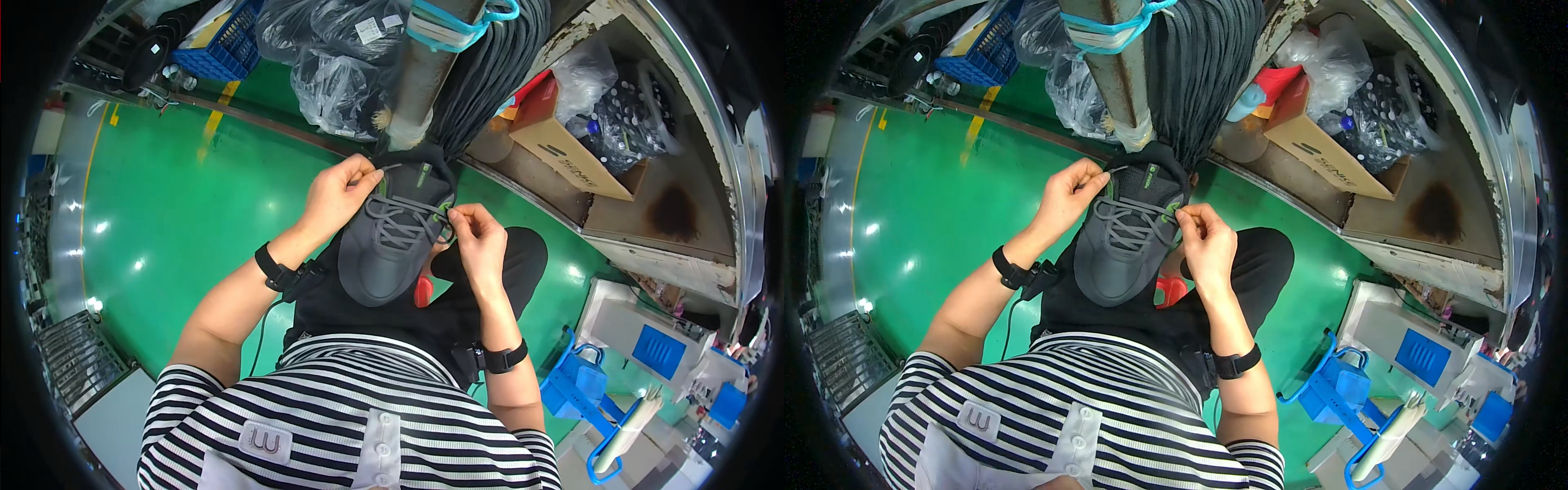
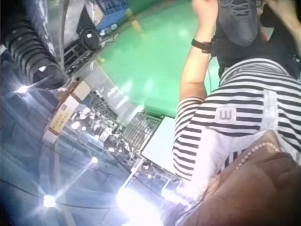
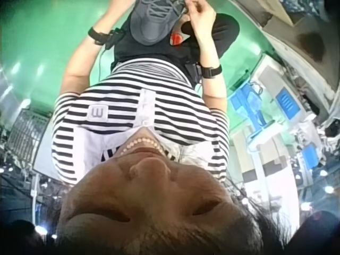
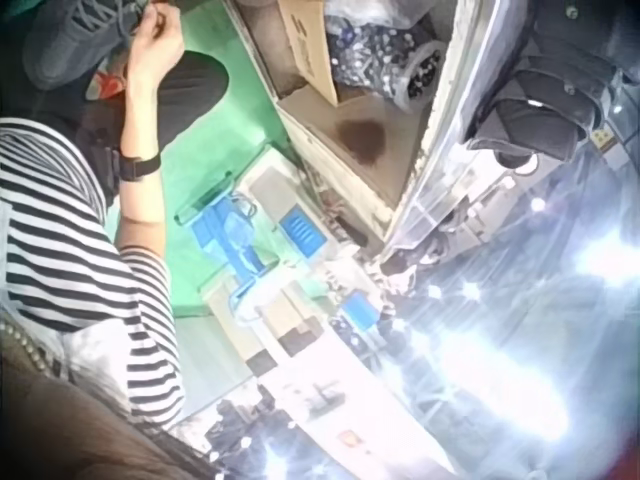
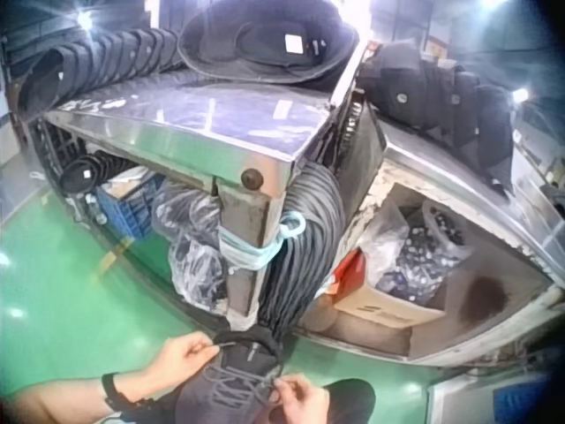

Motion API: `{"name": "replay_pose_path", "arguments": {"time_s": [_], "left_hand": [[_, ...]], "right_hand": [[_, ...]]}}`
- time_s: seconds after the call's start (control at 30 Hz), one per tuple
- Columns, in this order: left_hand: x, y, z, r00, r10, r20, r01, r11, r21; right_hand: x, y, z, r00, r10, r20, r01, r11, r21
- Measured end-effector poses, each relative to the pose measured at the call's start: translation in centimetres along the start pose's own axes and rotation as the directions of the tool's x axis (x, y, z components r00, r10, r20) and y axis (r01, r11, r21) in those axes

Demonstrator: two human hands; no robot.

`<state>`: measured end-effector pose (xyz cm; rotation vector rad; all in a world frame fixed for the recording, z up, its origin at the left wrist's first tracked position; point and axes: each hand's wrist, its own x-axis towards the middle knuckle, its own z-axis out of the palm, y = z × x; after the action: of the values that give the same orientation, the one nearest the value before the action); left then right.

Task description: Lacing and threading shoelaces through the eyelets of black athletic shoes.

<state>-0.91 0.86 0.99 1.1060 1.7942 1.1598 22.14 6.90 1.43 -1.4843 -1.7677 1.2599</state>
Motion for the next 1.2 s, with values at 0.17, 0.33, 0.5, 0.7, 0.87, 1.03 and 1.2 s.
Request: {"name": "replay_pose_path", "arguments": {"time_s": [0.17,0.33,0.5,0.7,0.87,1.03,1.2], "left_hand": [[-0.5,0.3,-0.3,0.998,-0.055,0.000,0.055,0.998,-0.012],[-1.3,1.8,-1.5,0.994,-0.107,-0.021,0.104,0.990,-0.099],[-1.6,2.5,-2.1,0.914,0.401,-0.060,-0.326,0.817,0.476],[-1.0,3.3,-1.4,0.837,0.546,0.032,-0.443,0.644,0.624],[0.8,4.5,-1.2,0.854,0.385,0.350,-0.513,0.516,0.686],[5.7,2.7,-3.1,0.804,0.249,0.540,-0.393,0.904,0.167],[7.0,0.3,-3.6,0.704,0.142,0.696,-0.203,0.979,0.006]], "right_hand": [[0.3,-0.5,1.2,0.900,-0.431,-0.070,0.348,0.803,-0.483],[1.8,-3.3,-0.3,0.803,-0.483,0.349,0.586,0.531,-0.612],[5.5,-4.3,-2.9,0.618,-0.476,0.625,0.782,0.451,-0.430],[8.0,-3.9,-2.8,0.517,-0.432,0.739,0.837,0.437,-0.330],[9.0,-5.1,-2.1,0.640,-0.039,0.768,0.496,0.785,-0.373],[7.7,-4.7,0.2,0.823,0.126,0.553,0.014,0.970,-0.241],[6.4,-5.1,2.1,0.760,-0.605,0.237,0.640,0.759,-0.118]]}}
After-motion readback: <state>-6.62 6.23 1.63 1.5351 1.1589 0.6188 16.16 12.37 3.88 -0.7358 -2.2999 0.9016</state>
